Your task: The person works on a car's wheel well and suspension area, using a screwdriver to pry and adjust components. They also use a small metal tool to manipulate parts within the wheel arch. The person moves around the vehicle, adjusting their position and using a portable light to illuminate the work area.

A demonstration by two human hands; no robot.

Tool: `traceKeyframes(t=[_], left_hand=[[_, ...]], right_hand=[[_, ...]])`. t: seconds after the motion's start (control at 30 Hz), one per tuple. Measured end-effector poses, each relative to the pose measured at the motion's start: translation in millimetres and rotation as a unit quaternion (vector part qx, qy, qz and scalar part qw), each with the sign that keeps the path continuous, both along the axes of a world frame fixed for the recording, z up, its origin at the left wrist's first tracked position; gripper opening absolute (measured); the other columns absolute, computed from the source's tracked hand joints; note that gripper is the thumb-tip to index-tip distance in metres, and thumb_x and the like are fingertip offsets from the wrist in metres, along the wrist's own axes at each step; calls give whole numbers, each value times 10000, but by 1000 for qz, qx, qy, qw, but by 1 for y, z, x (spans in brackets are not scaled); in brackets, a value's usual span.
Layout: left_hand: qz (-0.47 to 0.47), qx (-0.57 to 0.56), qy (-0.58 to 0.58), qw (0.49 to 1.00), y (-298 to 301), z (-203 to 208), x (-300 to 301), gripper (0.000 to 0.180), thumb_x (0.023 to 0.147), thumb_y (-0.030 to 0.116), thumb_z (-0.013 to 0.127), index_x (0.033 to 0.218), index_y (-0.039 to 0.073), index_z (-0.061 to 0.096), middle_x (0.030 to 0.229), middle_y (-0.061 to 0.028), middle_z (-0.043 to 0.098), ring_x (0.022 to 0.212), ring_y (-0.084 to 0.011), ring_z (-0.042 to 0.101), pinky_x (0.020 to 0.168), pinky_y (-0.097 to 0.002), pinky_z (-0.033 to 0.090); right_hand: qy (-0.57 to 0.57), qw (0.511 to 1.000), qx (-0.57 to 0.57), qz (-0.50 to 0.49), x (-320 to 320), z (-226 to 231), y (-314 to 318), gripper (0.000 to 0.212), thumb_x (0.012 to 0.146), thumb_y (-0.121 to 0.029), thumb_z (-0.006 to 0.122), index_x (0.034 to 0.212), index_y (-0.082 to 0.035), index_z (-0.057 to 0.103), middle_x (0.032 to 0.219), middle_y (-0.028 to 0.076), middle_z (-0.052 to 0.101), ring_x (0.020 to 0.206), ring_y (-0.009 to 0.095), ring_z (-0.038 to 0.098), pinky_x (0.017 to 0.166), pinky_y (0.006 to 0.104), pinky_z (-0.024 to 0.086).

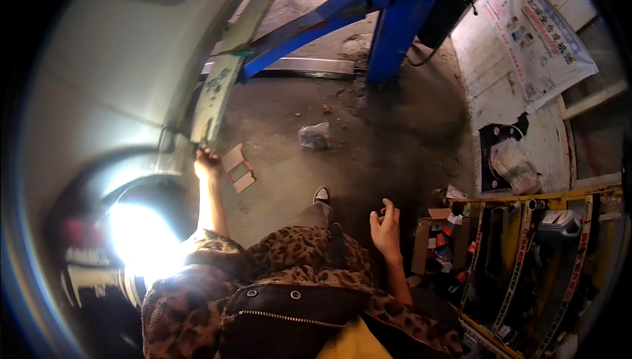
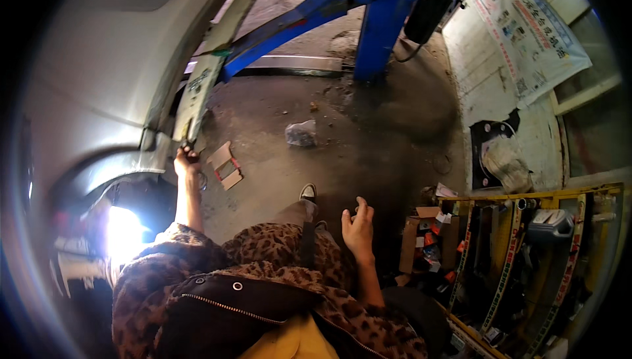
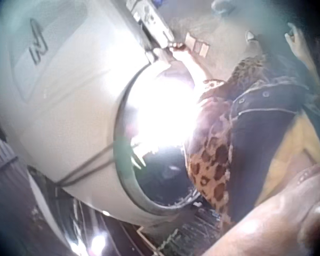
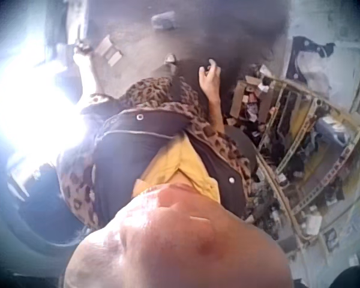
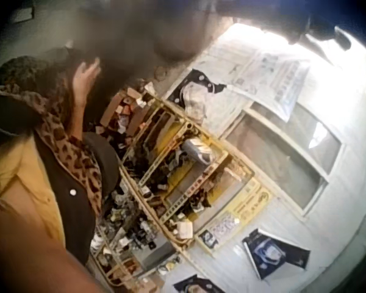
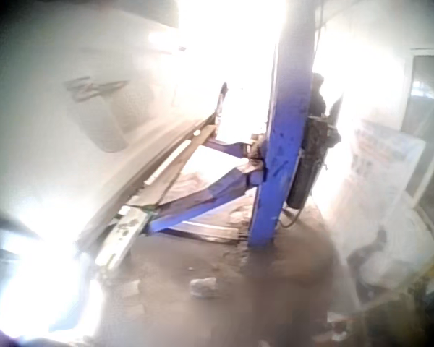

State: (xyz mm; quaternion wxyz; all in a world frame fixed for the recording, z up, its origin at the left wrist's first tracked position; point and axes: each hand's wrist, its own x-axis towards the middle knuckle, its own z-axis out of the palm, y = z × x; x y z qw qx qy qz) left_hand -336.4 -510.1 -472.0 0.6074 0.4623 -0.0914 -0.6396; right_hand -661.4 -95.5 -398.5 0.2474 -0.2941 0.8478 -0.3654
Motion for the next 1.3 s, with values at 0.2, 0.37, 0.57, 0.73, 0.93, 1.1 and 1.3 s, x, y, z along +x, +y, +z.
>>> traceKeyframes(t=[0.2,0.37,0.57,0.73,0.93,1.1,1.3], left_hand=[[36,75,-207,975,-5,9,-17,204,920,265,539,777,120,537,588,12,426,489,-128,405,434,-273,359],[-40,115,-415,902,-5,18,-14,244,877,299,571,777,79,605,580,6,449,456,-132,420,407,-281,350],[-3,24,-382,924,13,29,-39,502,871,475,583,675,13,587,540,-18,461,459,-148,413,413,-318,329],[-357,55,-405,840,56,-37,-127,496,877,466,576,676,13,587,542,-17,470,461,-147,424,419,-317,337],[-702,84,-430,562,102,-86,-232,490,884,456,568,678,12,588,543,-15,481,464,-146,437,425,-314,346],[-787,-49,-429,441,111,-101,-360,484,891,447,561,679,12,589,544,-14,490,466,-146,448,431,-313,354],[-732,-108,-385,552,120,-97,-558,237,823,176,501,631,39,516,510,-19,429,398,-133,404,380,-281,330]], right_hand=[[-30,994,84,-57,-35,-29,-31,499,879,-254,541,1294,-10,410,1167,264,453,983,430,553,844,457,460],[28,994,103,-22,-52,-28,-76,513,882,-297,515,1310,-40,393,1152,249,445,997,413,542,879,449,451],[-53,992,112,28,-79,-16,-118,519,894,-304,484,1324,-35,373,1226,239,420,1107,438,488,944,455,417],[-102,992,71,17,-117,-52,-101,508,872,-295,509,1298,-30,427,1235,225,486,1116,385,511,928,435,430],[-196,963,129,-131,-175,-177,39,360,824,-284,525,1016,4,623,1042,234,626,991,398,589,857,457,469],[-215,833,221,-459,-195,-197,188,353,808,-250,521,936,57,640,986,279,627,945,412,610,827,472,483],[-123,776,170,-595,-206,-215,263,267,848,-239,520,852,-5,649,683,139,661,572,282,650,616,396,527]])
